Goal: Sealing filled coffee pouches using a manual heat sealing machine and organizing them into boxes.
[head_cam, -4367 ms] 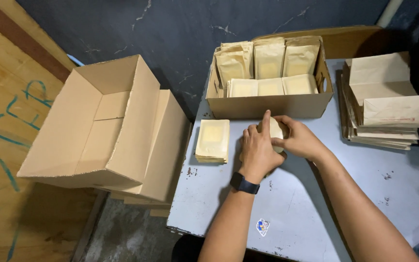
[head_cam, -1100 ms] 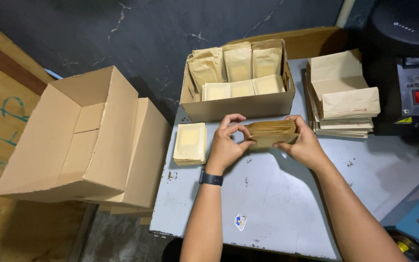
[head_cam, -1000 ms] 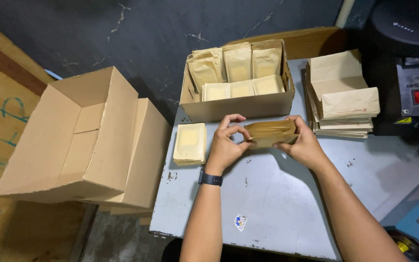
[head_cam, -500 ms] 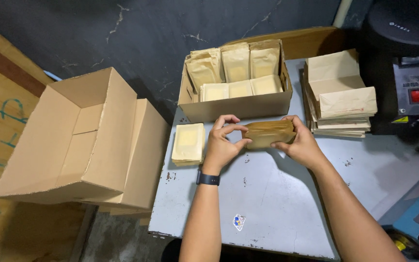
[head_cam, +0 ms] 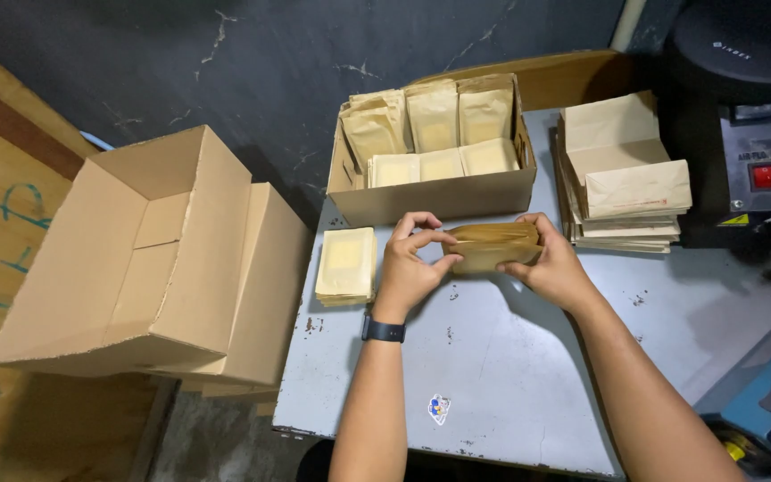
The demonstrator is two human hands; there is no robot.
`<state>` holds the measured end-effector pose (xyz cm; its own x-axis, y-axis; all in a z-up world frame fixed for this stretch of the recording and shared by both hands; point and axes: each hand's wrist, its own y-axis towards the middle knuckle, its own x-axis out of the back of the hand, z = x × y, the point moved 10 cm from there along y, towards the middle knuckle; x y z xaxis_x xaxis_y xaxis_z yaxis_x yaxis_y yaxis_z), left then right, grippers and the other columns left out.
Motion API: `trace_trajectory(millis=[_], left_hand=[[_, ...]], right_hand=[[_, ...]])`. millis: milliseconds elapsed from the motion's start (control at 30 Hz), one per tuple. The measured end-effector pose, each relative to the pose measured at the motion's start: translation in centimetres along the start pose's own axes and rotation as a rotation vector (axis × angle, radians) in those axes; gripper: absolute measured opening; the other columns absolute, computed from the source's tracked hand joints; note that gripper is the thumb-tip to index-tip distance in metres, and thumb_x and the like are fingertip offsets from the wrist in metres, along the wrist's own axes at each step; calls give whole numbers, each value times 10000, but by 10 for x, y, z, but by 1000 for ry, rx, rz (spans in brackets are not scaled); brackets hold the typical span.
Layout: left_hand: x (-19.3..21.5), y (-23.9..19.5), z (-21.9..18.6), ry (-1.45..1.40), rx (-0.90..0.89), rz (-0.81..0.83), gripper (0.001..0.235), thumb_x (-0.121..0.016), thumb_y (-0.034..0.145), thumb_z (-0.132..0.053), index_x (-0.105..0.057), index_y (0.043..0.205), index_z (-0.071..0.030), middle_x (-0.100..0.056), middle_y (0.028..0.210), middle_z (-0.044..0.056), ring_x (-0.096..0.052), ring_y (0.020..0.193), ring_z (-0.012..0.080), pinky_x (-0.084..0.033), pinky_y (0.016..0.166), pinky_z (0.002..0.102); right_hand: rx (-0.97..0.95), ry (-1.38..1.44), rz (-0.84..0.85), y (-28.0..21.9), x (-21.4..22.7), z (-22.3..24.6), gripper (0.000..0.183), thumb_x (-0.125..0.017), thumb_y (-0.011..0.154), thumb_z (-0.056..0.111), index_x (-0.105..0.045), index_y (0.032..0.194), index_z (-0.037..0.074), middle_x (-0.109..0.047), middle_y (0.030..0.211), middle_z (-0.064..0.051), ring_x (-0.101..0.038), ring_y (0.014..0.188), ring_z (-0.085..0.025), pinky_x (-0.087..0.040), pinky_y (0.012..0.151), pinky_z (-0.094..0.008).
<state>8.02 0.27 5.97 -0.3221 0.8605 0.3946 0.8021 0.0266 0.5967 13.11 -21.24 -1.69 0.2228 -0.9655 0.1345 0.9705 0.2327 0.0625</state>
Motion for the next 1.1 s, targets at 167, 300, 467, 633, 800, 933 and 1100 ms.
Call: trace_trajectory(millis=[167,300,467,633,800,933,1100], left_hand=[[0,0,-2,-17,61,38,398,-933,614,-75,-724,934,-184,-637,1101,17,-675,1039,267,-542,898,385],[-8,-3,8,-27,163,91,676,-948,584,-71,-618,1170,-142,-669,1141,68,-668,1121,274,-535,900,370],[-30,-8,17,-77,276,166,753,-914,622,-48,-554,1276,-146,-690,1219,118,-642,1203,342,-524,984,426],[-53,-21,19,-108,413,243,728,-863,717,-105,-487,1328,-224,-657,1300,125,-581,1302,408,-472,1092,510],[-64,-25,29,-148,448,223,609,-775,820,-111,-432,1312,-214,-611,1326,128,-534,1348,408,-413,1140,526],[-52,-19,19,-111,446,222,627,-825,767,-140,-474,1280,-226,-646,1288,124,-581,1296,414,-466,1088,524],[-45,-20,32,-340,436,102,580,-854,760,-175,-564,1263,-166,-690,1201,188,-675,1126,358,-568,926,479]], right_hand=[[-2,-14,4,2,1,-8,667,-847,664,-118,-553,1236,60,-682,1054,-147,-633,962,-271,-540,841,-412],[-2,-17,3,1,0,-9,650,-853,659,-130,-573,1215,55,-701,1042,-165,-650,951,-288,-545,844,-431],[-3,-33,-8,4,-1,-10,657,-847,667,-106,-568,1235,70,-696,1055,-173,-644,970,-296,-540,854,-439],[-16,-54,-52,2,-5,-15,664,-827,691,-80,-540,1269,77,-678,1091,-221,-640,1018,-352,-532,876,-481],[-63,-115,-71,4,-7,-16,633,-785,736,-40,-529,1295,110,-676,1146,-258,-663,1086,-434,-539,901,-547],[-9,-48,-56,9,0,-19,669,-765,709,-94,-553,1305,123,-702,1146,-195,-680,1058,-336,-564,876,-470],[121,407,-121,-1,3,19,776,-843,655,-117,-492,1326,51,-668,1153,-83,-658,1025,-194,-585,869,-309]])
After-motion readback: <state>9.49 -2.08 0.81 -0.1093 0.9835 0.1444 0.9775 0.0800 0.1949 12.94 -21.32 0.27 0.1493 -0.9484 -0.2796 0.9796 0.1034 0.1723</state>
